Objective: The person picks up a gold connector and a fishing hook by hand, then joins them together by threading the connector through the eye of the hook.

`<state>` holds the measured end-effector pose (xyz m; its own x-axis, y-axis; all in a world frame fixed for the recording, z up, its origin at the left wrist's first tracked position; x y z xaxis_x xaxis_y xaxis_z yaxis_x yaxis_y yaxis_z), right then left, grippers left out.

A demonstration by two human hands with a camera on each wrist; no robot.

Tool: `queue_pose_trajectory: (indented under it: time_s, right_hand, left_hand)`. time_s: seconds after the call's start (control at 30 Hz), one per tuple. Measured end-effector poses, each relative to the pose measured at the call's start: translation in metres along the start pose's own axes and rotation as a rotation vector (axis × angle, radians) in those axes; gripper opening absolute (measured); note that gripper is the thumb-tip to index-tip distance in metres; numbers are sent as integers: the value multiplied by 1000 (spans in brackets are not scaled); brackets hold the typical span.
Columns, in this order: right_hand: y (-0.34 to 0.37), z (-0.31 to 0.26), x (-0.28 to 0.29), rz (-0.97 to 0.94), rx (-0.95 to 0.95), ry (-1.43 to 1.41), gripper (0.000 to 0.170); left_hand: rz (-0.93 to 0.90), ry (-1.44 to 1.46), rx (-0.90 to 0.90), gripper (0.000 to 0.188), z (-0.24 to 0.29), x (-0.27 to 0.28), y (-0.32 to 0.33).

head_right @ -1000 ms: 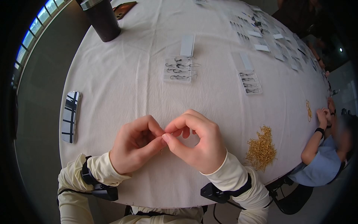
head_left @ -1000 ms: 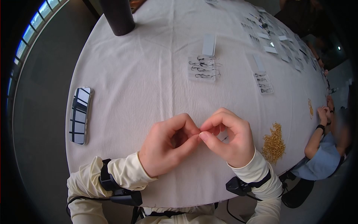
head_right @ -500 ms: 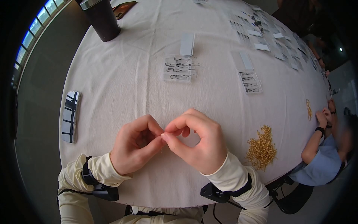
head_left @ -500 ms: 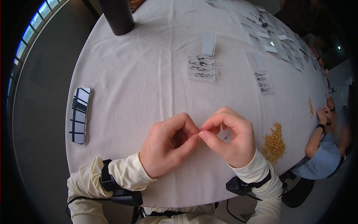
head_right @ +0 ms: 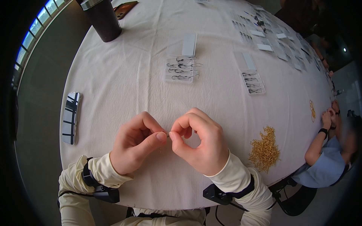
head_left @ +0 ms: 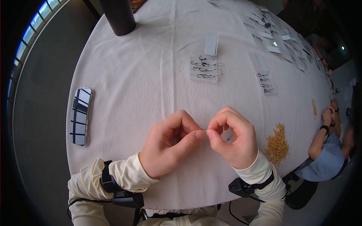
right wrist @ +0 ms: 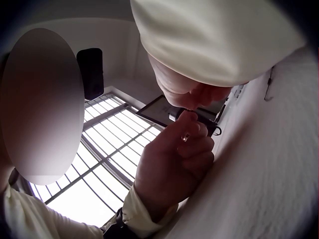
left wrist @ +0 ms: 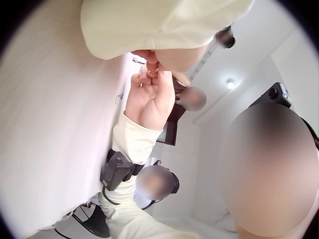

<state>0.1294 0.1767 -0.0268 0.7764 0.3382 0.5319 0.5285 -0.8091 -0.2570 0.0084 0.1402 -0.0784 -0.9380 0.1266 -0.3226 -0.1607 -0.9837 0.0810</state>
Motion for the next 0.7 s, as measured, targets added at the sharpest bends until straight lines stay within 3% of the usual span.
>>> queue_pose_trajectory:
  time_s: [0.3,0.4,0.57,0.7]
  right_hand:
    - [1,-13,10,123,128,147,12]
    - [-1,-3,12,96,106,-31,12]
    - [0,0,-4,-48,99,-122,21]
    - [1,-10,-4,-25,168,-78,25]
  left_hand:
    - [-67,65,41,9,4,-5,-4]
    - [-102,154,194,11,1,0,-5]
    - [-219,559,222,9,8,-10,-7]
    - [-213,647,228,10,8,-12,-7]
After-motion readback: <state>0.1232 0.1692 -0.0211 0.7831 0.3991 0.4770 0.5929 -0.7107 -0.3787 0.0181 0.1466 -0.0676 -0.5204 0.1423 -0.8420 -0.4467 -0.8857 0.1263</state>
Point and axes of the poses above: each hand's wrist, its own y-axis away from the middle knuckle, its own x-axis out of the back of the hand, z = x × y, the point moved 10 cm from there along -y, towards the middle knuckle, and after that the axes turned 5 degrees about y, right-handed, at the moved point
